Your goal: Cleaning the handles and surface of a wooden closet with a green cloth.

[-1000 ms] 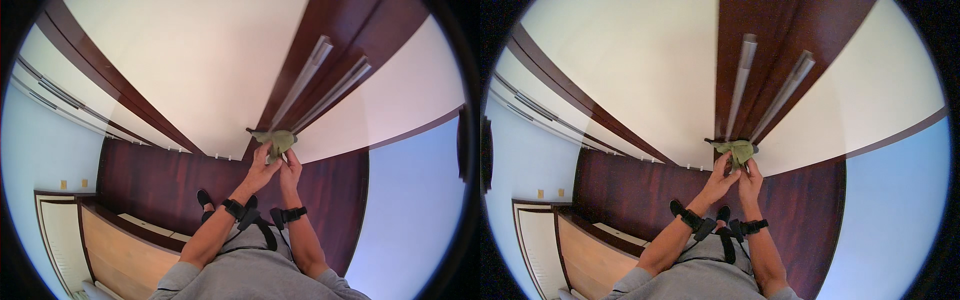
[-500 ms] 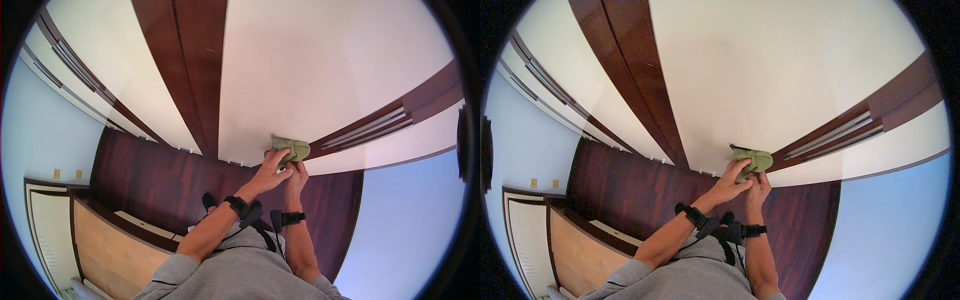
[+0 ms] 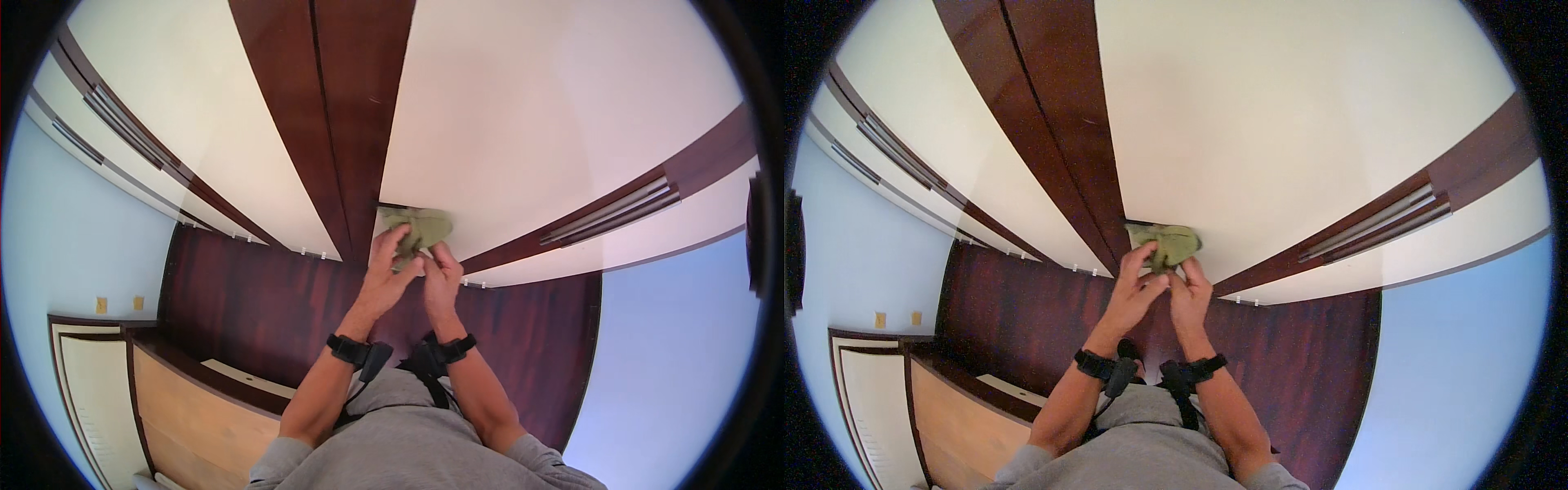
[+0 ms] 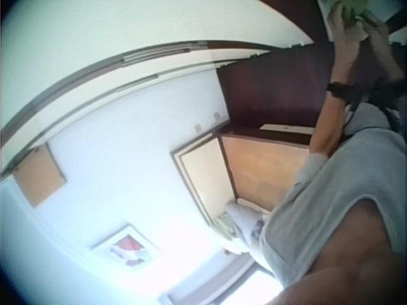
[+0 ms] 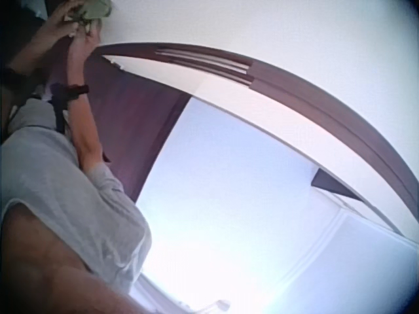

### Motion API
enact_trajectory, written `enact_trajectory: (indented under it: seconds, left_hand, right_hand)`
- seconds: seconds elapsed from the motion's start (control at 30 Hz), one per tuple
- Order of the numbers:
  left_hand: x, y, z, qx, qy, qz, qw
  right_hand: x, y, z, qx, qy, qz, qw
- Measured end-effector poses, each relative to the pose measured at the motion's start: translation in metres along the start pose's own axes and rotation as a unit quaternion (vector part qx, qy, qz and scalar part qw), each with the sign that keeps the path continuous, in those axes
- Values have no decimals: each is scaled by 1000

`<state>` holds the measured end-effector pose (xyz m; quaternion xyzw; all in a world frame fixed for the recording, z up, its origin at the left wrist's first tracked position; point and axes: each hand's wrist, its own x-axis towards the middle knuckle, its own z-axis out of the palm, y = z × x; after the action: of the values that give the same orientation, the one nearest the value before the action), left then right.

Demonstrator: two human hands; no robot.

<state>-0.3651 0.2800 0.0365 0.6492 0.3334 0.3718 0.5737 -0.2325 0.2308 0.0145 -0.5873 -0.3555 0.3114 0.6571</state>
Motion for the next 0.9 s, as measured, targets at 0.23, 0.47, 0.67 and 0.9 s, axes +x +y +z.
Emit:
enact_trajectory:
  seconds: [0.23,0.47,0.67,0.9]
  left_hand:
    - [-4,12,-44,-171,145,-21,974]
    - [0,22,-43,-227,199,2,953]
    - [3,34,3,-158,168,23,973]
    - [5,58,98,-97,139,27,985]
  right_hand:
    - [6,-27,67,52,-130,-62,988]
    - [12,-34,80,6,-186,-79,979]
    - [13,-49,25,-4,-178,-60,982]
    - [14,-64,-74,-25,-104,-93,990]
